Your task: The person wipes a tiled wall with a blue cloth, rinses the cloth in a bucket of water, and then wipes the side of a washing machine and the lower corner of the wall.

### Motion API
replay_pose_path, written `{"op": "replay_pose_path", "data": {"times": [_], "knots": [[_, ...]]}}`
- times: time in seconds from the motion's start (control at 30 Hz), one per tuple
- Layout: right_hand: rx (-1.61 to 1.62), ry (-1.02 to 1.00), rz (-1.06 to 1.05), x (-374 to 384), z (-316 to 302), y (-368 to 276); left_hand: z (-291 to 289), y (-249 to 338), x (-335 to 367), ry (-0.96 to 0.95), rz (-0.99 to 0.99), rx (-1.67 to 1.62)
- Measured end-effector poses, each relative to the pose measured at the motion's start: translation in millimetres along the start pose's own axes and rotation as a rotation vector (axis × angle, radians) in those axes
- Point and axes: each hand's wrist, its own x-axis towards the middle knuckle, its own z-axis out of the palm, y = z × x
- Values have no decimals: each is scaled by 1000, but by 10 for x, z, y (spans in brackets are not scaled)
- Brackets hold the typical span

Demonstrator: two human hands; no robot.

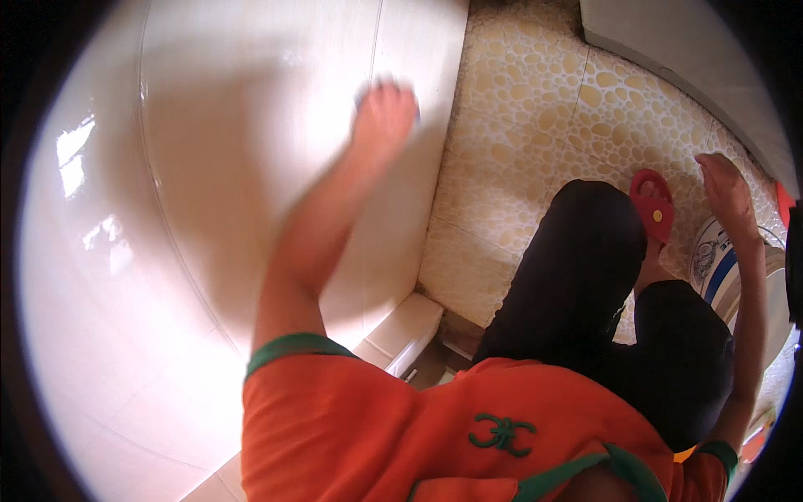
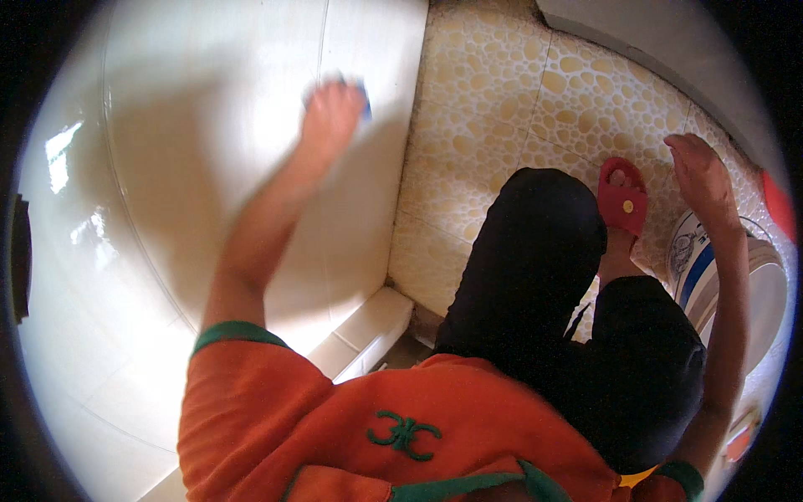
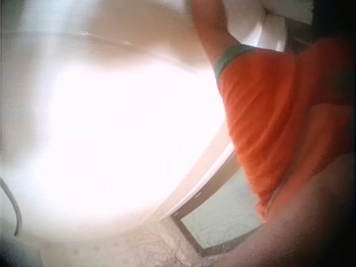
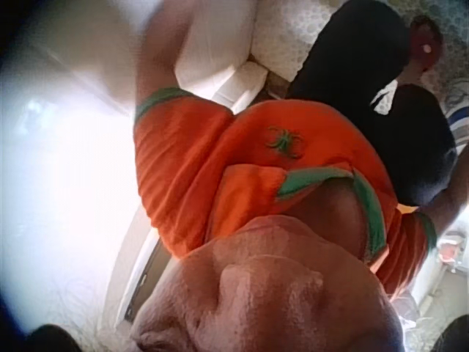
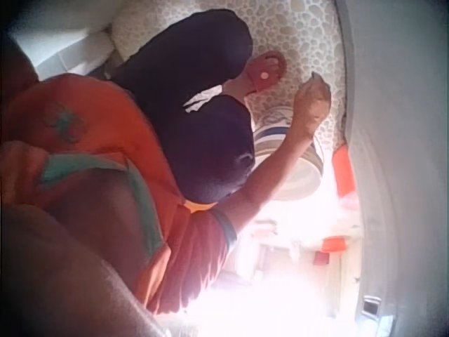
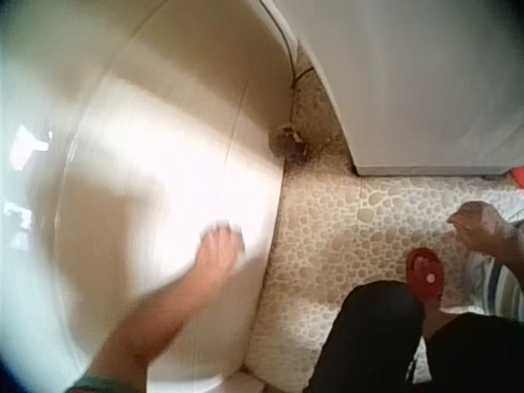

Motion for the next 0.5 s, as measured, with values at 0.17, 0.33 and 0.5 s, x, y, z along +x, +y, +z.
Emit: {"op": "replay_pose_path", "data": {"times": [0.17,0.33,0.5], "knots": [[19,-11,144,-391,10,132,213,1284,-1962,-792,325,-90],[75,-5,224,-463,122,168,172,904,-1635,-315,165,-285],[22,29,216,-383,73,146,-139,-207,370,351,-59,59]]}}
